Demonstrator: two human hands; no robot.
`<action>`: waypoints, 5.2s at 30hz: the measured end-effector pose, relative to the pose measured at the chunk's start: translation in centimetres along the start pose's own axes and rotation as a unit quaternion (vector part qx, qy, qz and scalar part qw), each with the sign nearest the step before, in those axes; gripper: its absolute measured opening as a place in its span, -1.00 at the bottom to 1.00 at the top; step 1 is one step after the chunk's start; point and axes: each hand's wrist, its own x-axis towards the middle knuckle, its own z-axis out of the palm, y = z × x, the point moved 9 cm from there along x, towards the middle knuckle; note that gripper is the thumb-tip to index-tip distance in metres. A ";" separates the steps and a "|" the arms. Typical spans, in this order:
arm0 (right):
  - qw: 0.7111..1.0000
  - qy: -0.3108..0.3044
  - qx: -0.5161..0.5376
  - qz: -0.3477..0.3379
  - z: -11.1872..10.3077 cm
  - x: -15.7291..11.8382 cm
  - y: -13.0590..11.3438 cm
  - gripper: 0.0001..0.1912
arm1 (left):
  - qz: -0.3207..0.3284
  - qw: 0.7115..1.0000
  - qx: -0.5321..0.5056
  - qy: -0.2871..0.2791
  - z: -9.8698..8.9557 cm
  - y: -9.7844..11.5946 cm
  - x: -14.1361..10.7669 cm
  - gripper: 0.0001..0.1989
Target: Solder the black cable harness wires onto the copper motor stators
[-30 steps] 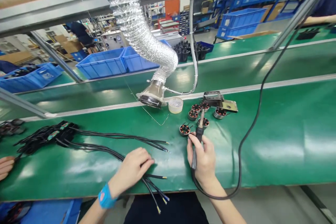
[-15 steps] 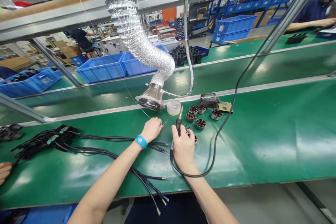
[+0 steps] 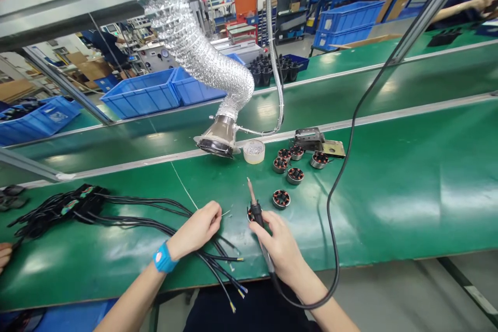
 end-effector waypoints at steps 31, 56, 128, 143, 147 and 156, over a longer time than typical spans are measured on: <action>0.964 -0.030 0.254 0.075 2.0 2.0 1.3 -0.63 | -0.215 0.896 -0.389 -0.015 2.9 -0.1 1.7 -0.57; 0.964 -0.036 0.258 0.055 1.9 2.1 0.9 -0.68 | -0.198 0.879 -0.426 -0.078 2.3 0.5 3.2 -0.60; 0.934 0.110 0.325 0.097 1.4 5.2 -2.4 -0.77 | 0.000 0.943 -0.300 0.145 -2.6 1.4 -1.3 -0.80; 0.917 0.171 0.340 0.119 2.2 3.9 -3.8 -0.82 | 0.017 0.928 -0.254 0.270 -3.4 2.7 -2.4 -0.85; 0.916 0.149 0.350 0.127 3.3 3.8 -4.1 -0.86 | -0.053 0.884 -0.387 0.258 -2.5 1.1 -2.1 -0.81; 0.881 0.169 0.400 0.189 3.2 4.1 -3.1 -0.84 | -0.029 0.911 -0.336 0.237 -2.3 1.7 -2.8 -0.77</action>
